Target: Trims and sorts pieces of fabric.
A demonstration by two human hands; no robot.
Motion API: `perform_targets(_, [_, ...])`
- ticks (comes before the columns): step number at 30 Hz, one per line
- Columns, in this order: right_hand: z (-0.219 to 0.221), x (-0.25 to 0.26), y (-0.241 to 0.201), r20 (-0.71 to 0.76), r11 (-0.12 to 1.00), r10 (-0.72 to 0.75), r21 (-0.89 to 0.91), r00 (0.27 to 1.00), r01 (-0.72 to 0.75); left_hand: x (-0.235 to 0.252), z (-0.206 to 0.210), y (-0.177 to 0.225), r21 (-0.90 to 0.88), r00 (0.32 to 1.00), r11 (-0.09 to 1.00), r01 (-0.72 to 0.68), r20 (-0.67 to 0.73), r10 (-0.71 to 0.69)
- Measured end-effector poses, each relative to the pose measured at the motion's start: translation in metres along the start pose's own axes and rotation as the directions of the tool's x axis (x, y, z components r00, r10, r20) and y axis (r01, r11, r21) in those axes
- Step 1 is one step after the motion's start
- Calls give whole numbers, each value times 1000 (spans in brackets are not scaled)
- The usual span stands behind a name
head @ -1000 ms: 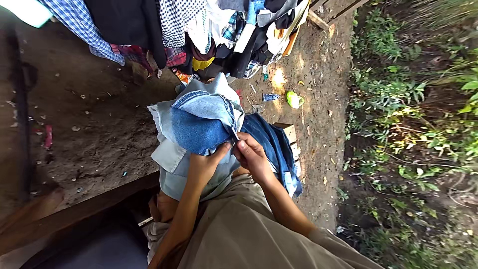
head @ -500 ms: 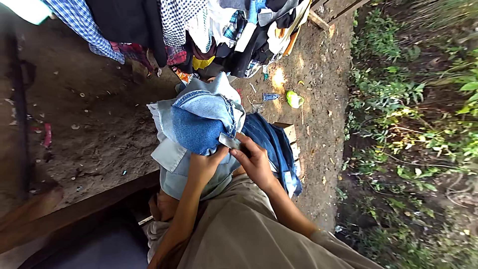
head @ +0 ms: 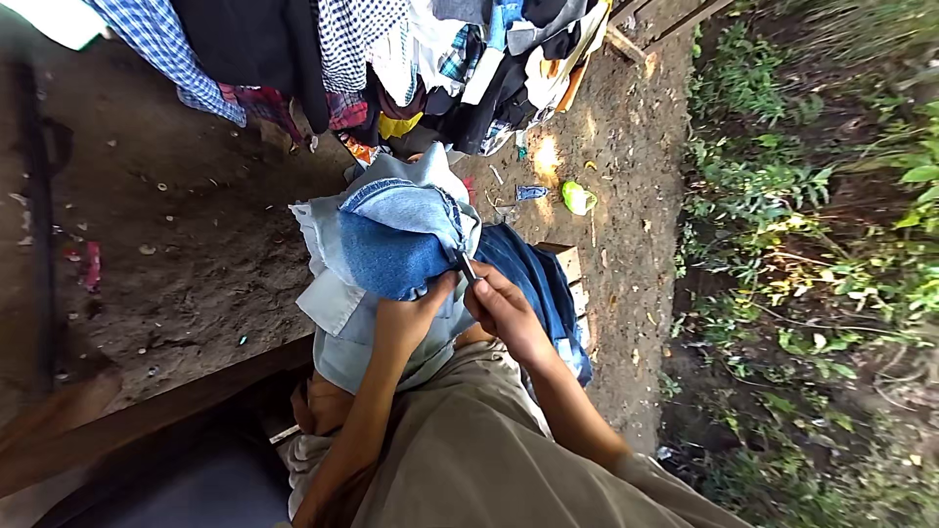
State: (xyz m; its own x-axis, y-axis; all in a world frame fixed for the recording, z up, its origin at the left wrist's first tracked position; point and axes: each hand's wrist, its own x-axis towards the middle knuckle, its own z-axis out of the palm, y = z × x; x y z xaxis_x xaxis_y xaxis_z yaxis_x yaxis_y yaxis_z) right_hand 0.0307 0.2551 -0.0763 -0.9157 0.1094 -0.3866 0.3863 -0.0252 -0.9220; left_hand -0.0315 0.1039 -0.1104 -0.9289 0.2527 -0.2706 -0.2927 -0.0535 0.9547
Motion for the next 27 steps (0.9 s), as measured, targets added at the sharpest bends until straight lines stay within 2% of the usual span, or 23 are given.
perform_targets(2, [1, -3, 8, -51, 942, -149, -310, 987, 126, 0, 1, -4, 12, 1000, 1000, -4, -7, 4])
perform_targets(4, [3, -4, 17, -91, 844, -248, -509, 965, 169, -1, 0, -5, -7, 1000, 1000, 24, -1, -24])
perform_targets(6, [6, -1, 24, -116, 808, -294, -560, 949, 182, -2, 0, -8, -30, 999, 999, 38, 6, -38])
perform_targets(9, [11, 9, 30, -142, 809, -361, -539, 922, 234, -2, -1, -11, -62, 999, 997, 40, 3, -39])
perform_targets(12, [19, 21, 30, -161, 871, -386, -387, 908, 302, -2, -2, -12, -70, 999, 997, 33, 0, -33])
perform_targets(14, [22, 23, 24, -178, 934, -326, -216, 929, 286, -1, -2, -14, -74, 1000, 997, 19, -2, -19])
perform_targets(16, [21, 22, 15, -155, 986, -153, 42, 976, 162, 0, -3, -14, -88, 1000, 996, 11, 3, -11])
perform_targets(17, [18, 21, 10, -100, 981, -45, 184, 994, 63, 0, -4, -13, -98, 1000, 995, 11, 7, -11])
perform_targets(20, [3, 20, 2, 151, 856, 185, 460, 971, -235, -1, -6, -12, -134, 999, 991, 21, 32, -17])
perform_targets(22, [-1, 20, 1, 226, 796, 225, 519, 948, -312, 0, -6, -11, -152, 999, 988, 24, 33, -19])
perform_targets(24, [2, 15, 0, 149, 895, 174, 388, 973, -219, -1, -5, -11, -159, 1000, 987, 21, 19, -18])
perform_targets(26, [7, 7, 2, 5, 999, -14, 29, 1000, 14, -2, -5, -13, -139, 1000, 990, 9, -3, -10])
perform_targets(27, [6, 4, 7, -25, 975, -125, -188, 992, 118, -2, -4, -13, -126, 1000, 992, 4, -15, -6])
